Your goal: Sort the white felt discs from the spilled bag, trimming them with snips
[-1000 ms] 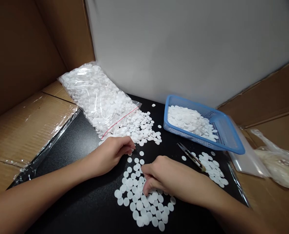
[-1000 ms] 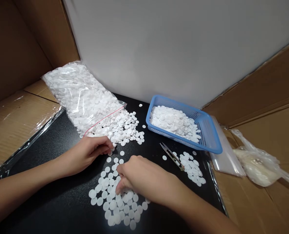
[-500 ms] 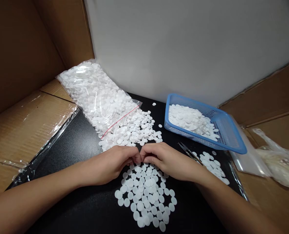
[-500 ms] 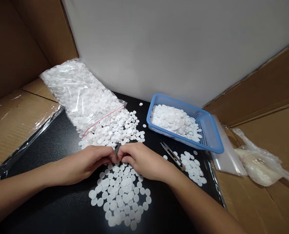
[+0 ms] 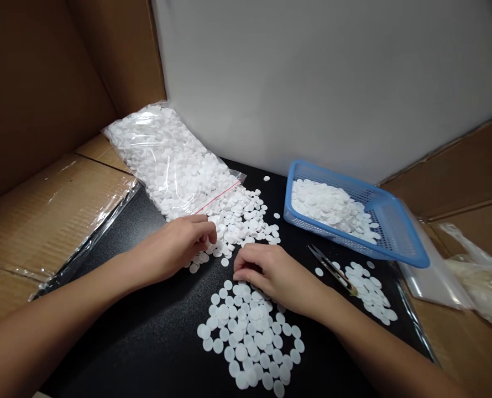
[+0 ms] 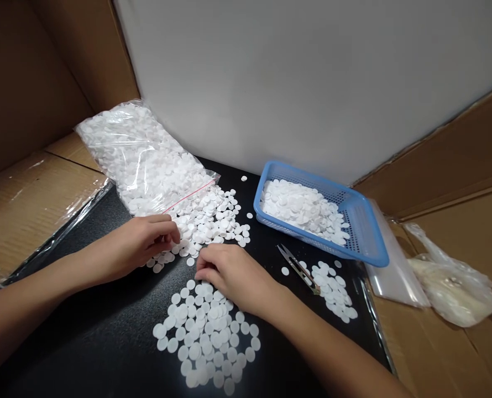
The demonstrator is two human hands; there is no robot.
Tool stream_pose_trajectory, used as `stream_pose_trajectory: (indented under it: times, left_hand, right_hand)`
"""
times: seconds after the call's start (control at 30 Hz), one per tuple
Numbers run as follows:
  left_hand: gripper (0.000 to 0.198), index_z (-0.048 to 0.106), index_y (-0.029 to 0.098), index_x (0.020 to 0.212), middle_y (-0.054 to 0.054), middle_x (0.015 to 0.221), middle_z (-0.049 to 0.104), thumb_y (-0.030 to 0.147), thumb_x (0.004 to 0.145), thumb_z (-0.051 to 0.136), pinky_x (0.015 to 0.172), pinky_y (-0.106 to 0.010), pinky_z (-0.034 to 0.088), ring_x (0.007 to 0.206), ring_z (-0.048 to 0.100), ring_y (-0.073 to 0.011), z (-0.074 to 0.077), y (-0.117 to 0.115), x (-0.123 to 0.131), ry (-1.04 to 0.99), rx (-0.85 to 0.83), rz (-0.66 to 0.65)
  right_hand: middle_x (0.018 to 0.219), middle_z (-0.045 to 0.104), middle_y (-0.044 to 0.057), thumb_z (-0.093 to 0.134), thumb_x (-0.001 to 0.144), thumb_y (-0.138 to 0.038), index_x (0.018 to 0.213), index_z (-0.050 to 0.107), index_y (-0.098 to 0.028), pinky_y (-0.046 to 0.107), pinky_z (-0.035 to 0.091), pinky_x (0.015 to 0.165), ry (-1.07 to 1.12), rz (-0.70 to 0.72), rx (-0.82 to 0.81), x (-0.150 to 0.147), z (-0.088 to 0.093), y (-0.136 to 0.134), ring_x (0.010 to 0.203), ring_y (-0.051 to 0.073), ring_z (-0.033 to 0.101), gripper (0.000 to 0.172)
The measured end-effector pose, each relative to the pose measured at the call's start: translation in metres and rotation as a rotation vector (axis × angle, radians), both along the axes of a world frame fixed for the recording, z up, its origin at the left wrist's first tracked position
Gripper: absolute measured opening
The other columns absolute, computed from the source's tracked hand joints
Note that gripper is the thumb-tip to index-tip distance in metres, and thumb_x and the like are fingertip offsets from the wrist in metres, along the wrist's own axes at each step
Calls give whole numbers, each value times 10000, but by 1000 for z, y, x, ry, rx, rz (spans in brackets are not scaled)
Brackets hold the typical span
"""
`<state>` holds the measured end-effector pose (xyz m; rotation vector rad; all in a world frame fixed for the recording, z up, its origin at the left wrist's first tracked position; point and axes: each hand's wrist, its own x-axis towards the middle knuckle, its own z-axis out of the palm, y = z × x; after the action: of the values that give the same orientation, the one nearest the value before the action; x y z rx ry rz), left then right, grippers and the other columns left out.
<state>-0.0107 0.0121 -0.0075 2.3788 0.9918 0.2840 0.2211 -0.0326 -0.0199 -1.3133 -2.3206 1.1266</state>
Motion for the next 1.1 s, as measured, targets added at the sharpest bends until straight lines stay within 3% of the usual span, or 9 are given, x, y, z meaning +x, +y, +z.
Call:
stream_pose_trajectory:
  times: [0.17, 0.27, 0.33, 0.4, 0.5, 0.6, 0.83, 0.93, 1.1]
  left_hand:
    - [138, 615, 180, 866, -19, 887, 647, 47, 854, 582, 642, -256, 382, 771, 603, -161, 12, -3, -2, 149, -112, -99]
    - [129, 595, 174, 835, -14, 862, 623, 49, 849, 627, 638, -260, 375, 762, 595, -164, 12, -5, 1, 220, -77, -149]
    - [124, 578, 168, 822, -19, 853, 607, 62, 858, 632, 647, -267, 379, 763, 585, -169, 7, -7, 3, 237, -8, -136]
    - [117, 573, 164, 817, -24, 848, 596, 73, 867, 627, 653, -275, 384, 758, 577, -173, 1, -7, 3, 238, 47, -113]
    - [95, 589, 164, 820, -25, 848, 591, 101, 866, 643, 647, -276, 385, 734, 565, -168, -5, -7, 1, 220, 62, -95]
    - [100, 604, 166, 809, -21, 854, 596, 104, 847, 672, 636, -267, 381, 733, 565, -159, -6, -4, 0, 197, 23, -71]
    - [118, 601, 163, 809, 0, 841, 609, 80, 836, 681, 650, -241, 394, 745, 566, -143, -3, -10, 12, 53, -26, -71]
    - [146, 587, 163, 801, 20, 791, 598, 73, 840, 694, 645, -231, 401, 720, 557, -131, -14, -16, 19, -47, -55, -80]
    - [117, 618, 167, 888, -13, 865, 590, 133, 853, 725, 694, -258, 415, 827, 552, -172, -31, -17, 22, -127, 97, -17]
  right_hand:
    - [914, 614, 48, 544, 976, -154, 985, 663, -179, 257, 446, 670, -69, 94, 355, -3, -19, 3, 776, 154, 582, 121]
    - [799, 599, 56, 475, 987, -130, 864, 662, -148, 279, 404, 596, -196, 227, 636, -9, -29, 3, 694, 171, 541, 224]
    - [745, 590, 53, 463, 969, -102, 778, 633, -147, 286, 400, 593, -182, 227, 722, -12, -31, 3, 672, 170, 528, 260]
    - [726, 587, 33, 511, 925, -92, 748, 611, -159, 267, 412, 591, -93, 76, 602, -12, -28, 3, 645, 148, 525, 214]
    - [647, 571, -22, 599, 821, -84, 712, 602, -183, 222, 398, 525, -9, -170, 125, -5, -17, 5, 565, 112, 512, 147]
    - [564, 536, -50, 641, 827, -160, 671, 586, -196, 220, 359, 483, -40, -227, -125, 3, -10, 7, 513, 107, 485, 169]
    - [854, 603, 19, 630, 901, -141, 921, 610, -193, 259, 441, 653, 85, -172, 296, -5, -23, 10, 731, 145, 557, 60]
    - [833, 592, 15, 618, 902, -114, 892, 610, -190, 247, 433, 613, 114, -153, 321, -5, -26, 10, 685, 133, 539, 77]
    - [853, 605, 6, 673, 869, -105, 868, 620, -192, 240, 413, 595, 81, -42, 317, 9, -20, 9, 660, 117, 534, 102]
